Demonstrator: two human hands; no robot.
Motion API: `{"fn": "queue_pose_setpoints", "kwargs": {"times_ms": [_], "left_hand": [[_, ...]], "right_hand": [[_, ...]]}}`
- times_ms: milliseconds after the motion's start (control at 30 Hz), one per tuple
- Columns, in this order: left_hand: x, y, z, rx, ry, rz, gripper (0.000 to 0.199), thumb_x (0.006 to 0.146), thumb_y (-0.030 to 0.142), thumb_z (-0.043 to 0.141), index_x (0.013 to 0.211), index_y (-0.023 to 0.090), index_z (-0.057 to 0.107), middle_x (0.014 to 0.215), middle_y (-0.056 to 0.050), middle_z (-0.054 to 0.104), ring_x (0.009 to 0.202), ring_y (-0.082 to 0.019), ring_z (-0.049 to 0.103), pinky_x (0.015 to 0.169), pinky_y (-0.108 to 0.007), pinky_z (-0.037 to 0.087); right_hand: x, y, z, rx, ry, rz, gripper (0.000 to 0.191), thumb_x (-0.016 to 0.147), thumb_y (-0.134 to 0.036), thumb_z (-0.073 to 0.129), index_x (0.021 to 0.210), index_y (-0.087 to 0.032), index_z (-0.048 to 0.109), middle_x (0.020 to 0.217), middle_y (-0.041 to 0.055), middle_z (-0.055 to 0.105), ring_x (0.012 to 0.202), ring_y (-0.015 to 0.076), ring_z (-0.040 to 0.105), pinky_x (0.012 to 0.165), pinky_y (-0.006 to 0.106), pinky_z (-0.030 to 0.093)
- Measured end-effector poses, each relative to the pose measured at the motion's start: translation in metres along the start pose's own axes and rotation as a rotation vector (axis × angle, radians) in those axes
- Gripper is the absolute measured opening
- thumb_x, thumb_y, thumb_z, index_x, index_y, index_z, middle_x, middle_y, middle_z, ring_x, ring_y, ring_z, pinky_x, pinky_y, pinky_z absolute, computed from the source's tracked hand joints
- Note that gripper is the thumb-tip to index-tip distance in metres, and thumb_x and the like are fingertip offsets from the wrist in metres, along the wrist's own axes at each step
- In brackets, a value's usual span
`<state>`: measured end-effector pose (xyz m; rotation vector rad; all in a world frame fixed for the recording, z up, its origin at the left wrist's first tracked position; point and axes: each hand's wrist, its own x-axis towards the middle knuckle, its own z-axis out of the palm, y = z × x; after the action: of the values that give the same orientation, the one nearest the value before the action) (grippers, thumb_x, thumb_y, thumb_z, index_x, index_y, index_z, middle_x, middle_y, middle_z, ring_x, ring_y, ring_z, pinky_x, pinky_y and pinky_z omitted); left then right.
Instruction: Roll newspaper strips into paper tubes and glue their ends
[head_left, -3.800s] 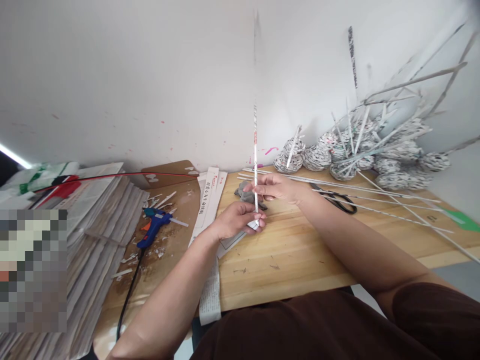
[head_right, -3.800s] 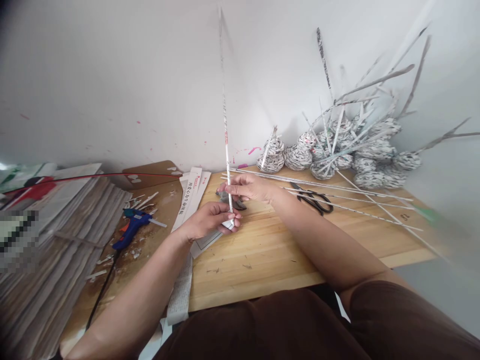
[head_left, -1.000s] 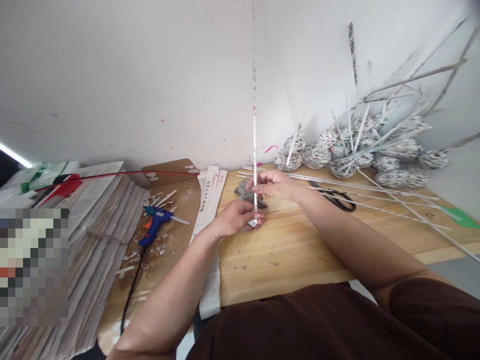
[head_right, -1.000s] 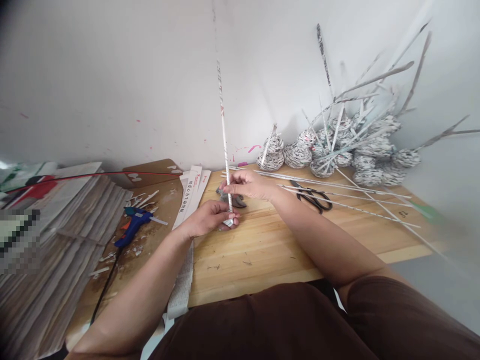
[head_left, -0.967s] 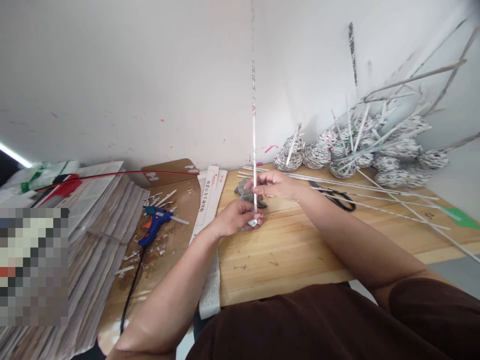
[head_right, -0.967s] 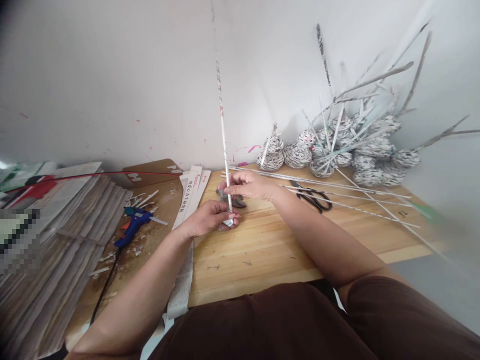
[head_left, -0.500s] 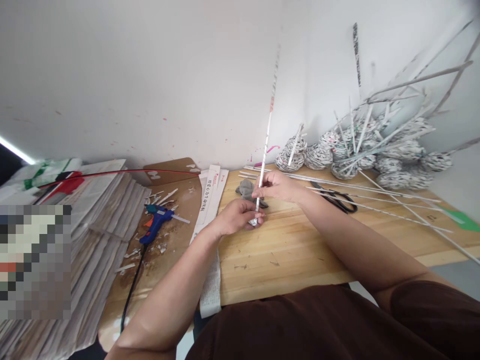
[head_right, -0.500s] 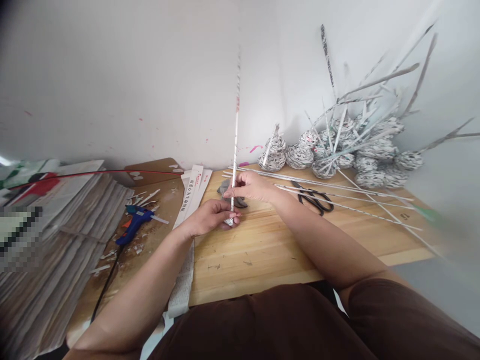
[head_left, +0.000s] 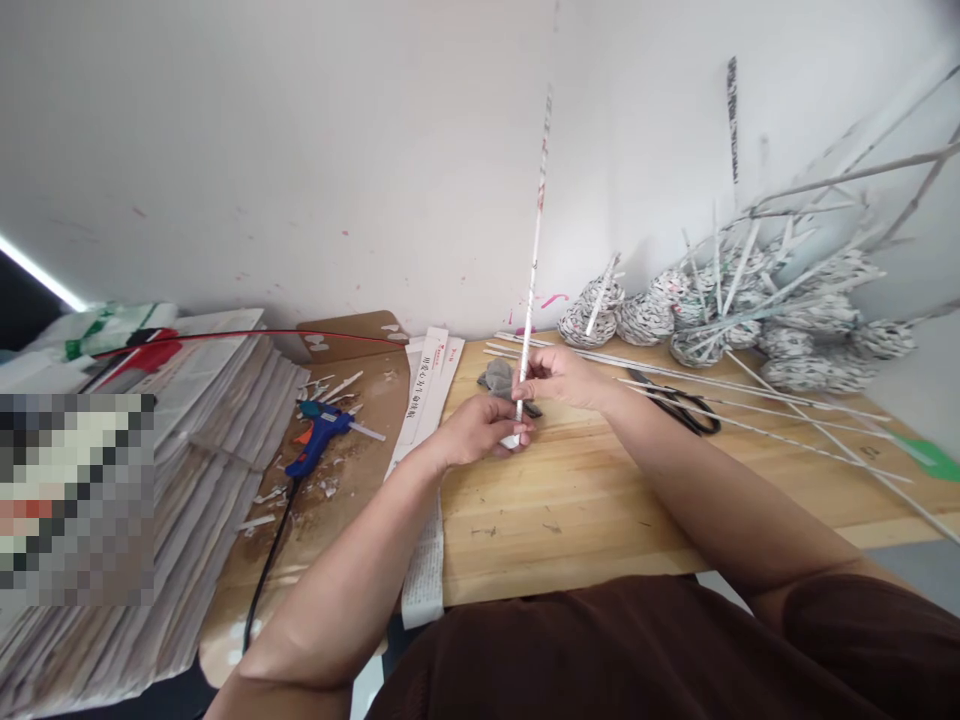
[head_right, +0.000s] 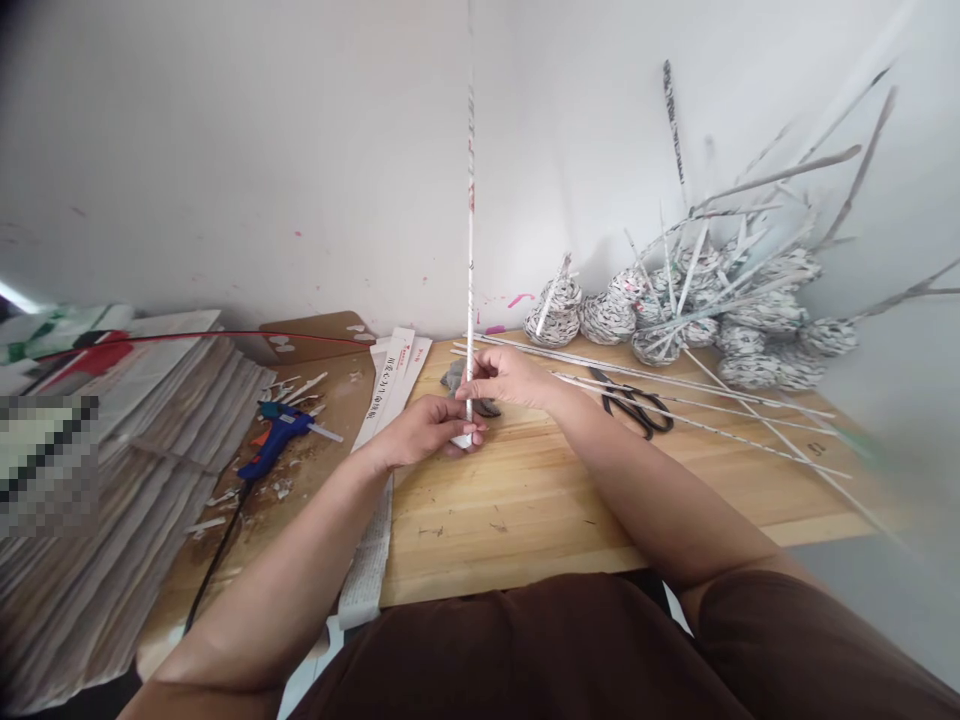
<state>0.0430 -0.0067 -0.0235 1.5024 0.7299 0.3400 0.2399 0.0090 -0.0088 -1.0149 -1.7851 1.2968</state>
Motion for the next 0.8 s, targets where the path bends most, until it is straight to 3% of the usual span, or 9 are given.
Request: {"fn": "queue_pose_setpoints", "kwargs": {"times_ms": [133,267,567,800], "left_hand": [[0.000,0.003,0.001,0.001,0.036,-0.017,0.034,0.075,0.043,0.069,0.089,0.012,0.067,0.082,-0.007,0.066,0.073,-0.014,0.061,0.063,-0.025,0.052],[0.002,0.001,-0.002,-0.038,0.076,0.029,0.029,0.077,0.037,0.068,0.090,0.012,0.066,0.081,-0.006,0.065,0.071,-0.013,0.062,0.063,-0.025,0.054],[0.010,-0.009,-0.005,-0.163,0.343,0.117,0.019,0.075,0.027,0.071,0.081,0.012,0.062,0.068,-0.005,0.066,0.052,-0.009,0.058,0.048,-0.021,0.049],[0.013,-0.012,0.002,-0.092,0.365,0.107,0.017,0.072,0.024,0.072,0.078,0.014,0.060,0.064,-0.003,0.068,0.056,-0.013,0.064,0.051,-0.023,0.052]], "right_hand": [[-0.003,-0.004,0.002,-0.001,-0.153,0.049,0.027,0.073,-0.037,0.075,0.087,-0.015,0.067,0.071,0.0009,0.068,0.063,0.0139,0.063,0.063,0.028,0.049],[-0.003,-0.008,0.007,-0.052,-0.003,0.055,0.031,0.068,-0.041,0.078,0.071,-0.016,0.062,0.062,0.0010,0.066,0.059,0.0152,0.062,0.058,0.028,0.048],[-0.011,-0.011,0.015,-0.160,0.334,0.000,0.034,0.071,-0.047,0.074,0.068,-0.017,0.058,0.057,-0.0017,0.059,0.052,0.0112,0.052,0.051,0.024,0.041],[-0.039,0.003,0.032,0.033,0.279,0.117,0.038,0.074,-0.042,0.073,0.099,-0.015,0.066,0.078,0.0073,0.072,0.068,0.0164,0.066,0.050,0.023,0.044]]}}
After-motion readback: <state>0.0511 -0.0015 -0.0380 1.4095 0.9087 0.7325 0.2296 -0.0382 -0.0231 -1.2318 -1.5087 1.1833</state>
